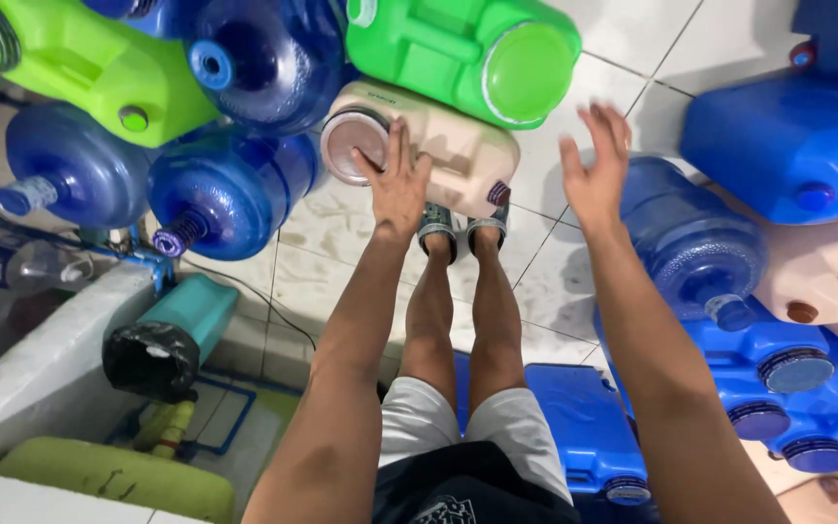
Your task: Organizing various water jugs, cleaning a sink area with a cloth, and counting coins on a counter
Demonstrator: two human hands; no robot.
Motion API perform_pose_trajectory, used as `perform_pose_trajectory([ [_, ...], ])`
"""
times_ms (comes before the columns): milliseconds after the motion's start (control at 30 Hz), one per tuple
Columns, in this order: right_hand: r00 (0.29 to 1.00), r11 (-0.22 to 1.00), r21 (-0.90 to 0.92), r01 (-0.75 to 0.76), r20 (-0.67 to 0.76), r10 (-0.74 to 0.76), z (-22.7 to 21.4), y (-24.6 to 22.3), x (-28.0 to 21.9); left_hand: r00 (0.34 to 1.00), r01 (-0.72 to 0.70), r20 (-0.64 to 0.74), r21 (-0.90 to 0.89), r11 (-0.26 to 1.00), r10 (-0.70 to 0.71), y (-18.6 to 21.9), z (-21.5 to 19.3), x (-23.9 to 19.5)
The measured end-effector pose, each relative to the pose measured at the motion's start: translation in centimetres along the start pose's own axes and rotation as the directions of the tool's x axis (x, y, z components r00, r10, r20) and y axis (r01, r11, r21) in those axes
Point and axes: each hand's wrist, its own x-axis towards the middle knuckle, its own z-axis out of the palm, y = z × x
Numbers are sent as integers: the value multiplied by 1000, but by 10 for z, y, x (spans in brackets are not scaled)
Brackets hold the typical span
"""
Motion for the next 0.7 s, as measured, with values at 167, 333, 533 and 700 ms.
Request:
perform_pose_trajectory([
  [167, 972, 952, -210, -224, 16, 232, -78, 53, -151, 969, 7, -244, -150, 989, -43, -8, 13, 7],
  [333, 934, 879, -319, -354, -162, 318, -141, 49, -237, 947, 27, -321, 31, 999, -16, -45, 51, 6],
  [533, 876, 844, -297, -446, -341, 342, -189, 45, -270, 954, 72, -299, 159, 985, -21, -43, 44, 8],
  [700, 893, 868, -348, -354, -401, 204, -202, 51, -263, 992, 101, -85, 106, 989, -92, -46, 8, -2],
])
